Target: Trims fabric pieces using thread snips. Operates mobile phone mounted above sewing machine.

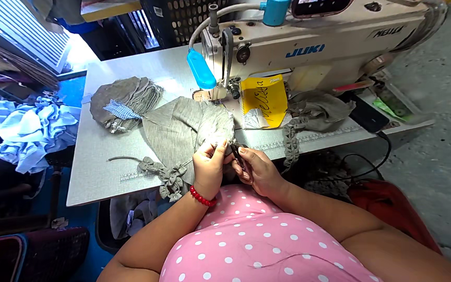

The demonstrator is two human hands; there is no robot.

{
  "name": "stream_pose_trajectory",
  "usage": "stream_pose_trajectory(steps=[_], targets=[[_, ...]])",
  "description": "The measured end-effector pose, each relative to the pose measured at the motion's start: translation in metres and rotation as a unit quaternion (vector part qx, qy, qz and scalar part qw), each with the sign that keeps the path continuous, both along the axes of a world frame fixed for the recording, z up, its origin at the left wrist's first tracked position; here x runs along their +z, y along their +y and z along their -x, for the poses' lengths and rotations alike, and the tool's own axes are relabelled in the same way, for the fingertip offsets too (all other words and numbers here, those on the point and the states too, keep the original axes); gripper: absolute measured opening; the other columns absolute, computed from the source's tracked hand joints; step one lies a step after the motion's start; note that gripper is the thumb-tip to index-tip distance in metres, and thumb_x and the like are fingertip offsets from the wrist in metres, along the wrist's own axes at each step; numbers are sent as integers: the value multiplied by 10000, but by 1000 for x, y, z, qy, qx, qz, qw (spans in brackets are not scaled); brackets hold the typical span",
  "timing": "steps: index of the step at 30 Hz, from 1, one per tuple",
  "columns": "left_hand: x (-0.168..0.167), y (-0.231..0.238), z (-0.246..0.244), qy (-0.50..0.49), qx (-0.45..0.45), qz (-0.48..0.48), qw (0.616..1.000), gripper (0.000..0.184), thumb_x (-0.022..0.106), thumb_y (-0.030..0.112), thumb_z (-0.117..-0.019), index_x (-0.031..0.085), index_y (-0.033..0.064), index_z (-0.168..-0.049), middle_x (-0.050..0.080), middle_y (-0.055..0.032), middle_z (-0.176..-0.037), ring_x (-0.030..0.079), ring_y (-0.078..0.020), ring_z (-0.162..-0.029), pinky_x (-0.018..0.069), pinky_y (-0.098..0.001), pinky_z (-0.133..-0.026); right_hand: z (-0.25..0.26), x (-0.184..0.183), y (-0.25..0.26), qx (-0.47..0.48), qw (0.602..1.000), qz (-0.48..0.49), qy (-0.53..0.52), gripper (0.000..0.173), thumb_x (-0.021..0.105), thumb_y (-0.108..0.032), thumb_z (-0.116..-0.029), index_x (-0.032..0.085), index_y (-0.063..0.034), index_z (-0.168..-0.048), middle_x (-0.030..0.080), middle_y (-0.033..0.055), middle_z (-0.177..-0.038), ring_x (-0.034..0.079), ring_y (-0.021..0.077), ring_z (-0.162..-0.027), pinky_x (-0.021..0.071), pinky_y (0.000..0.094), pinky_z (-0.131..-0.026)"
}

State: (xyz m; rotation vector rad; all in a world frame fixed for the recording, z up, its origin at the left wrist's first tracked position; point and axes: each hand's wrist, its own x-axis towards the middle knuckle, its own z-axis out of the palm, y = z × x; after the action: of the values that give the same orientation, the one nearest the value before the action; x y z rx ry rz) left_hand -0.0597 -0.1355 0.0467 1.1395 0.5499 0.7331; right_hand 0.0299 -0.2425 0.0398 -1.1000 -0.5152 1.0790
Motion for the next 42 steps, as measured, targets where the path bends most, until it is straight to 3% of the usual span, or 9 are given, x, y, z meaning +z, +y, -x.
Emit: stream_pose_trajectory(steps=[13,30,35,42], targets=[[0,1,0,-7,-5,0,1000,143,587,82,-1022,687,39,-930,709,-51,-767,690,-117,-652,610,-287,-645,-1,-2,-2,9,1000,-7,-22,434,317,-281,-1087,675,-52,-1001,529,-67,-623,403,-12,-462,334,147,-435],[-2,0,2,-11,-18,-9,1000,127,582,60,-1018,673,43,-931,711,-50,-800,708,-133,-700,630,-315,-710,-1,0,-1,2,1000,-5,-4,430,308,-279,-1094,650,-56,-959,524,-53,-610,403,-3,-451,335,149,-433],[-7,-2,3,-15,-18,-41,999,127,596,57,-1004,674,44,-905,694,-37,-762,683,-111,-665,619,-295,-683,1,1,0,-11,1000,-14,20,403,326,-273,-1100,616,-80,-897,519,-46,-606,408,-1,-452,333,148,-430],[-18,0,4,-15,-22,-158,987,120,618,86,-995,683,47,-901,670,-5,-743,638,-81,-646,569,-264,-633,1,4,2,-18,999,-1,49,377,387,-260,-1099,631,-73,-881,483,-53,-572,390,0,-429,323,146,-414]])
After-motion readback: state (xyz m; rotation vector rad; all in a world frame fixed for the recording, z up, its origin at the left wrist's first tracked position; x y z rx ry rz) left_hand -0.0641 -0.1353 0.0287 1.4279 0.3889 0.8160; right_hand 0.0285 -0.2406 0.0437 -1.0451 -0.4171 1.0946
